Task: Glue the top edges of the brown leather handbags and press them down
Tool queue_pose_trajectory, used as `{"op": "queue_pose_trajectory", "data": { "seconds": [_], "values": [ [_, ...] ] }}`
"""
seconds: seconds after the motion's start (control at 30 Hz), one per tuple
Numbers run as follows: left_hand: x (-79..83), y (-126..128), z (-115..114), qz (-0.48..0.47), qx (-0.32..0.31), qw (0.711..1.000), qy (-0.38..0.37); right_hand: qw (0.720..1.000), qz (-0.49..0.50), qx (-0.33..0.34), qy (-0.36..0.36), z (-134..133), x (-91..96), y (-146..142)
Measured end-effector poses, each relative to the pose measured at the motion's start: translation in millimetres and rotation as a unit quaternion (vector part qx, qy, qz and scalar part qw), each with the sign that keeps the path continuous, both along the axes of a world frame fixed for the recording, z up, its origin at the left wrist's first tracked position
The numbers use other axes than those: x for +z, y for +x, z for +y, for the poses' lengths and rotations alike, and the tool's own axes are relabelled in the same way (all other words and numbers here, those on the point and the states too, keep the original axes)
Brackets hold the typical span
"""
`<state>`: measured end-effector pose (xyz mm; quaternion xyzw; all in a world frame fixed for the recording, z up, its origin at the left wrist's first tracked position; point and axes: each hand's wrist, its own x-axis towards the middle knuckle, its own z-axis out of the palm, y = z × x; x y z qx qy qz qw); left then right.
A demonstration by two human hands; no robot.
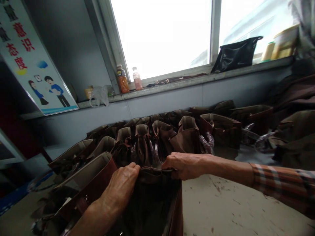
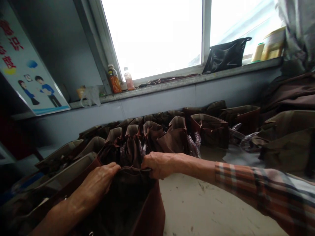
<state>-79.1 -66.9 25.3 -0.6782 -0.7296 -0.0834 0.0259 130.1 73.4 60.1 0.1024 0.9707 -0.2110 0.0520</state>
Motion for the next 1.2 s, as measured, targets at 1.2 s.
{"op": "queue_pose_trajectory", "data": {
  "seconds": [1.2],
  "values": [
    [-5.1,-11,-15,-0.218,-0.132,0.966,-0.048,0.987,-0.034,0.105,-0.118,21,-5.6,5]
  ]
}}
